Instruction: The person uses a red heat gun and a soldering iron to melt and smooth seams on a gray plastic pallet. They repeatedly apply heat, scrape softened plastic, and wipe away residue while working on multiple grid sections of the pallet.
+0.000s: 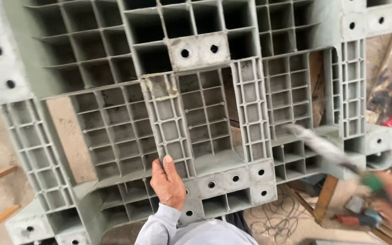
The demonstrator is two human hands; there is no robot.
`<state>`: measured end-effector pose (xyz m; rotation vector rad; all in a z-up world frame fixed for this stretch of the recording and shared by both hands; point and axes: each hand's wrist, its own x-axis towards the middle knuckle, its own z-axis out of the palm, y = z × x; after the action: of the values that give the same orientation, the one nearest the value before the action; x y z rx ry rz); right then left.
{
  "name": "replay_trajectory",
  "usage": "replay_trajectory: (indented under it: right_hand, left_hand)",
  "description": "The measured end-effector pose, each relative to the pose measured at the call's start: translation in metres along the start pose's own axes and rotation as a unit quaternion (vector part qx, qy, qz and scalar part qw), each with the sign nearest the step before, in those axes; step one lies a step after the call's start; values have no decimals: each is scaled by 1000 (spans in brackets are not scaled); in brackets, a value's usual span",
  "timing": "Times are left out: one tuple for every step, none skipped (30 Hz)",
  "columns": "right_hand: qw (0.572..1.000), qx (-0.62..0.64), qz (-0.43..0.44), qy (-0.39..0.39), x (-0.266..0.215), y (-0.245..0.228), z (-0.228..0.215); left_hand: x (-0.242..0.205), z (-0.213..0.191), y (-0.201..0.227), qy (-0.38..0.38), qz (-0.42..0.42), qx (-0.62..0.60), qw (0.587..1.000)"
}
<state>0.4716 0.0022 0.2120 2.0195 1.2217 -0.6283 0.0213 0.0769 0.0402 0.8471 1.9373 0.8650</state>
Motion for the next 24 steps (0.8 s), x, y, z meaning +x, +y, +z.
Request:
replay_trajectory:
  right_hand:
    - [999,-25,11,-20,12,5,-8]
    - [999,-35,14,-32,23,-2,-6]
    - [998,-45,17,-42,31,-13,-3]
    - [997,-47,18,-50,37,-26,1]
    - [997,-44,16,-54,37,-38,5]
    - [998,-34,13,-56,35,-47,8]
    - [998,-22,15,-55,30,-47,5]
    - [999,5,11,-51,26,-40,-5]
    - [998,36,3,-47,24,-34,-16]
    - [996,76,-8,-41,22,-29,-26]
    - [991,129,-19,-44,19,-25,-34]
    - [978,200,-31,-48,13,-24,-39]
    - [955,285,-52,-60,7,-36,-34]
    - [922,374,-79,-69,-2,-51,-26]
    - [877,459,-122,-73,-13,-67,-16]
    - [820,542,-163,-86,-23,-87,-4]
    - [753,618,-201,-103,-34,-106,7]
    - [715,653,-210,-136,-43,-125,15]
    - [673,687,-221,-164,-48,-142,18]
    - [628,727,-217,-173,-55,-158,20]
    - [582,765,-206,-182,-66,-171,24]
    - [533,801,-195,-191,-73,-181,25]
    - [517,809,-202,-195,-77,-190,25]
    - [499,817,-210,-199,-80,-198,24]
  left_hand:
    - [0,0,3,-2,-25,-10,1000]
    - [0,0,5,-3,-50,-21,999]
    - [0,-1,6,6,-20,-4,1000]
    - [1,-1,7,14,9,14,1000]
    - [-1,-2,8,19,36,32,999]
    - [-2,-3,8,23,72,11,997]
    - [1,-2,7,22,111,-14,993]
    - [2,-3,7,22,150,-39,988]
    - [4,-3,7,11,100,-17,995]
    - [6,-4,7,1,51,6,999]
    - [5,-5,5,-11,-1,29,1000]
    - [3,-5,1,-29,-13,5,999]
    - [4,-8,-2,-40,-22,-17,999]
    - [6,-9,-5,-52,-31,-39,997]
    - [6,-9,-8,-47,-24,-47,997]
    - [7,-7,-11,-43,-17,-55,997]
    - [3,-7,-15,-38,-13,-61,997]
    - [-1,-8,-18,-36,-24,-76,996]
    - [1,-5,-17,-35,-29,-95,994]
    - [2,-3,-14,-35,-34,-114,992]
    - [-1,-3,-12,-17,-5,-108,994]
    - [-4,-2,-10,1,24,-101,995]
    - [-4,-2,-4,18,55,-93,994]
    - [-4,-1,2,17,60,-82,995]
